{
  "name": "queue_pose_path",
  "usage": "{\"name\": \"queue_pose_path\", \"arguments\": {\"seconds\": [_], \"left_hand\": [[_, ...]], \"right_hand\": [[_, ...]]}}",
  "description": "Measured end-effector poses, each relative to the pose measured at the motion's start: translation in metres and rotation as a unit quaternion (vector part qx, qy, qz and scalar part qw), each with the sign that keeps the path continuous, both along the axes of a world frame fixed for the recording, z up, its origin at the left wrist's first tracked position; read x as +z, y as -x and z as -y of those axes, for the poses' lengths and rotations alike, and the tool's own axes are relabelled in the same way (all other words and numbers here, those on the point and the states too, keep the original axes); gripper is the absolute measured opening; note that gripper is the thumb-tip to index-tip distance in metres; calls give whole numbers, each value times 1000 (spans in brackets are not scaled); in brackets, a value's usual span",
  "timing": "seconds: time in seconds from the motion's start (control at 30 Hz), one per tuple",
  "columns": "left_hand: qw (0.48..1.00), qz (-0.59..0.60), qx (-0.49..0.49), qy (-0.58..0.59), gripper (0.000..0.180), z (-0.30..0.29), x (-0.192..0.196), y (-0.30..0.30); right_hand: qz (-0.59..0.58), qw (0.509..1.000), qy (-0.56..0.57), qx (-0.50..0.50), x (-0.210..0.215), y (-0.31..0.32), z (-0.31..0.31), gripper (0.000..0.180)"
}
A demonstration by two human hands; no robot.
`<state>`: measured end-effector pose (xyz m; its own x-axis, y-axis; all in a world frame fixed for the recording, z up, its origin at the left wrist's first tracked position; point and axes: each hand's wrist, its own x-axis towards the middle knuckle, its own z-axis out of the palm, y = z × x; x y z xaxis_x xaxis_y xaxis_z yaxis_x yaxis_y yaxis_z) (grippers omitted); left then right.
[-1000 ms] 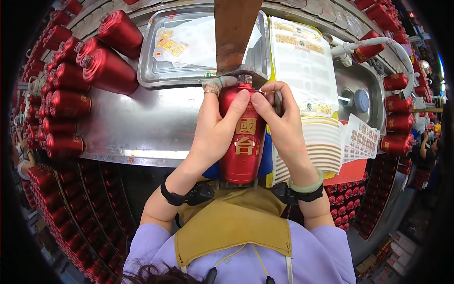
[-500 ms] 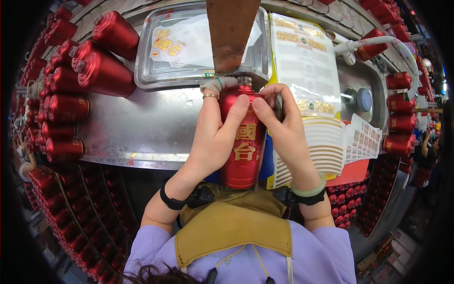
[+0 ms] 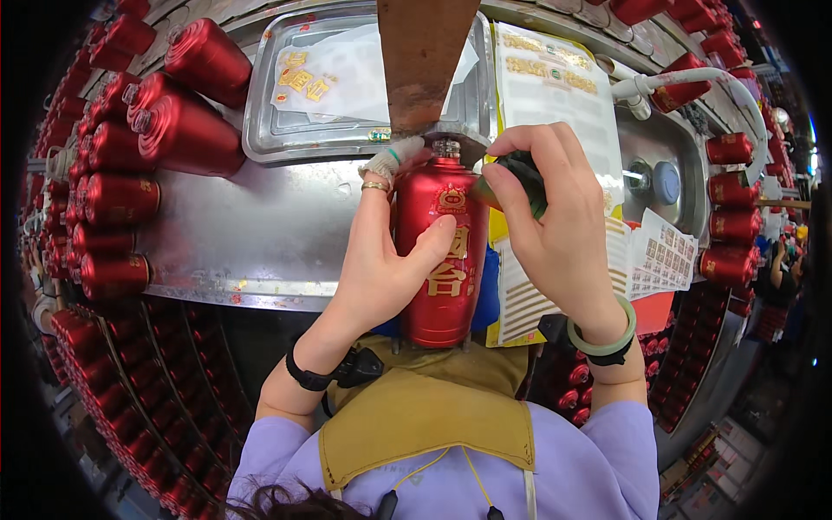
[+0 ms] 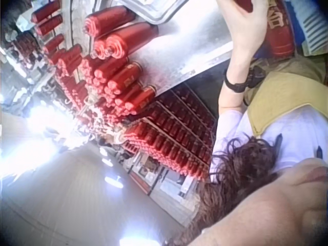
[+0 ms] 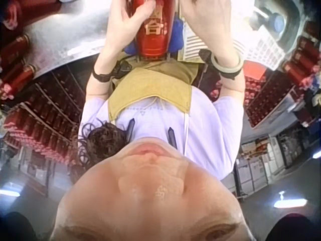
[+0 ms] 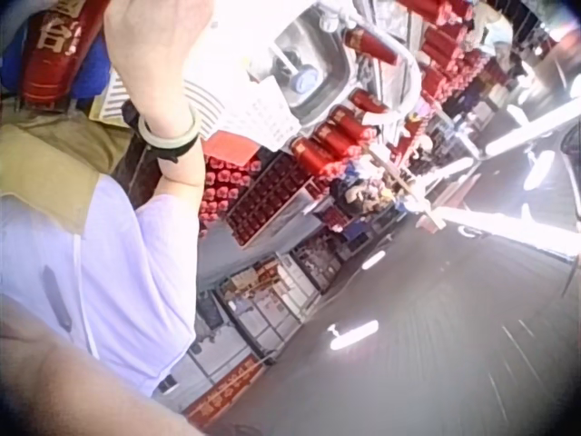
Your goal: Apply and smooth adhesive labels on red metal bottles on a manufacturing line.
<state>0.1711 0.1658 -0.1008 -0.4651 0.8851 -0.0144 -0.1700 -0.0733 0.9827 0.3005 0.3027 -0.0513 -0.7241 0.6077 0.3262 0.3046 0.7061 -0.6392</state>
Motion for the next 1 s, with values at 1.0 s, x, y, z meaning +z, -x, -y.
{"name": "queue_pose_path", "arguments": {"seconds": [1.0], "left_hand": [[993, -100, 47, 28, 38, -16, 7, -8]], "right_hand": [[-119, 887, 446, -21, -43, -8, 28, 39]]}}
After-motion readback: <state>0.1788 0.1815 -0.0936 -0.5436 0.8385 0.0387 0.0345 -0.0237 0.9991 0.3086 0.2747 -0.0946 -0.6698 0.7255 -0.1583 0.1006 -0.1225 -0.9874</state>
